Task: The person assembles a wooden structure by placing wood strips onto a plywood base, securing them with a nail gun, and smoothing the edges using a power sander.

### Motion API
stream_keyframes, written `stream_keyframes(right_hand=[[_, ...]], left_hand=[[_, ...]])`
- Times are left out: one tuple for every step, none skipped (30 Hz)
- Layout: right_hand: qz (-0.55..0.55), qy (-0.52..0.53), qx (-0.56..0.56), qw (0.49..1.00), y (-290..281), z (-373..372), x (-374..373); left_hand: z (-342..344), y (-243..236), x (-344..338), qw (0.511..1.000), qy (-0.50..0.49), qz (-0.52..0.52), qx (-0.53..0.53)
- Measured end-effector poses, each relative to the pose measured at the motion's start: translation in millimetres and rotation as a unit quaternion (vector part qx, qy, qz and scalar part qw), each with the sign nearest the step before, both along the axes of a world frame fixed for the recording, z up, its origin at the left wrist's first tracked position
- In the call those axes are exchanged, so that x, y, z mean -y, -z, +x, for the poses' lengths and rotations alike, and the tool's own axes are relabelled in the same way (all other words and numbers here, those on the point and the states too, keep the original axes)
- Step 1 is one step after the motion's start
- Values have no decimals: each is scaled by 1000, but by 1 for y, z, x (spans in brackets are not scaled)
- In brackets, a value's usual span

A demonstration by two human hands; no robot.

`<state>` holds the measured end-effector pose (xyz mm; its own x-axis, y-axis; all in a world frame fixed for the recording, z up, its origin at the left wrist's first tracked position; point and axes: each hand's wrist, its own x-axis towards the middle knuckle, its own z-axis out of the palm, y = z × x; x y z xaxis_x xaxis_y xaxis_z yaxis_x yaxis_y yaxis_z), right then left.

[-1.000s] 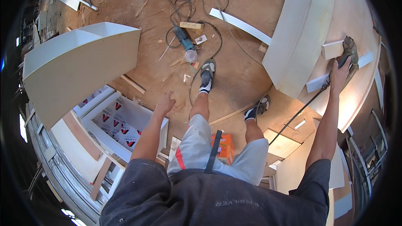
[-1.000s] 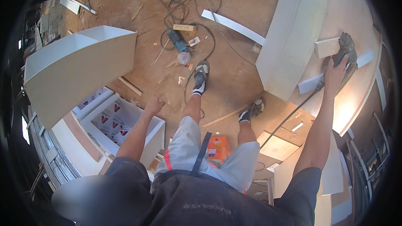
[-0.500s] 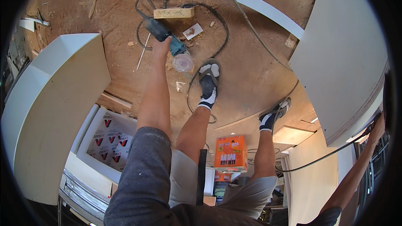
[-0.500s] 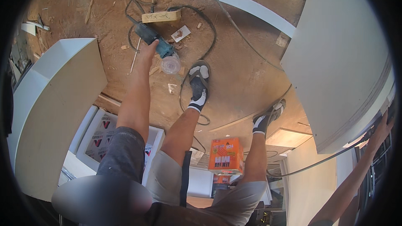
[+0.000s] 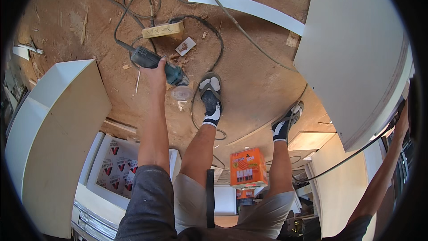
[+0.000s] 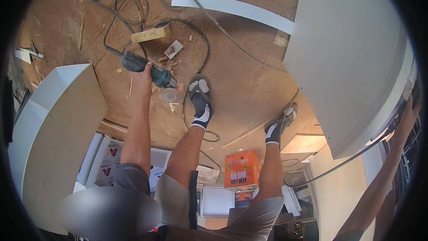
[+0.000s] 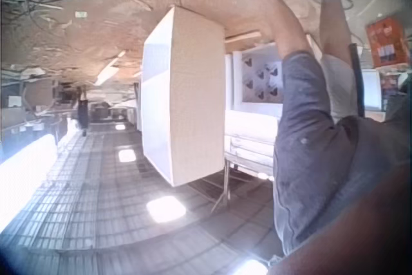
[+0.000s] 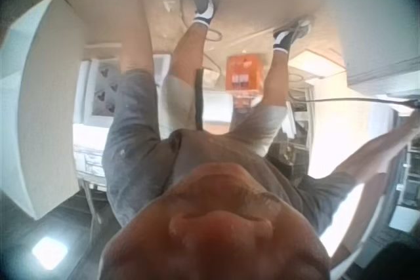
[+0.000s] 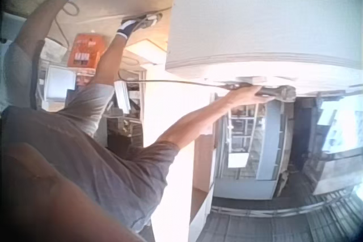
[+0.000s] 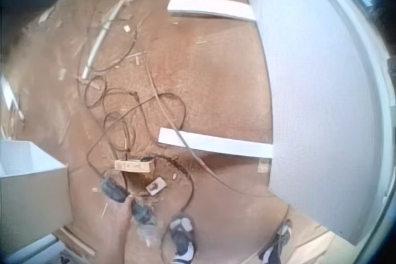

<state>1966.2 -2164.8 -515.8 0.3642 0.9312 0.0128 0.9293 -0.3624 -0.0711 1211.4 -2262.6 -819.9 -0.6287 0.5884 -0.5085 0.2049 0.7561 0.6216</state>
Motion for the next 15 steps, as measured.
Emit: stream_keyframes(right_hand=[[13,0,-6,1000,1,-5,-4],[29,0,-3,1000,-3,-3,-6],[37,4,-1,999,-12,0,-8],[87,-16,-18,996,-19,-2,-13],[78,40,-80,993,-23,-12,-16],[82,72,-124,986,-24,-18,-18],[87,104,-162,977,-28,-23,-21],[106,112,-178,972,-30,-22,-25],[106,112,-192,969,-34,-25,-29],[107,113,-201,967,-43,-26,-32],[82,116,-220,965,-50,-22,-35],[54,120,-229,965,-65,-18,-33],[41,102,-189,976,-78,-20,-30],[27,83,-150,985,-99,-29,-29],[44,79,-161,983,-126,-54,-24]], left_hand=[[3,-31,4,1000,27,-8,8],[20,-55,7,998,57,-17,26],[38,-82,9,995,91,-22,40],[53,-114,12,991,124,-26,49],[60,-150,15,985,159,-16,59],[65,-189,16,979,196,-5,64],[77,-233,13,971,233,-21,58],[88,-279,10,961,269,-37,49],[89,-317,10,945,318,-66,39],[91,-349,10,925,366,-94,30],[95,-384,6,917,383,-102,44],[100,-415,3,906,402,-112,68],[105,-445,2,895,419,-126,89],[111,-472,1,873,458,-140,90],[114,-498,2,850,495,-158,84]])
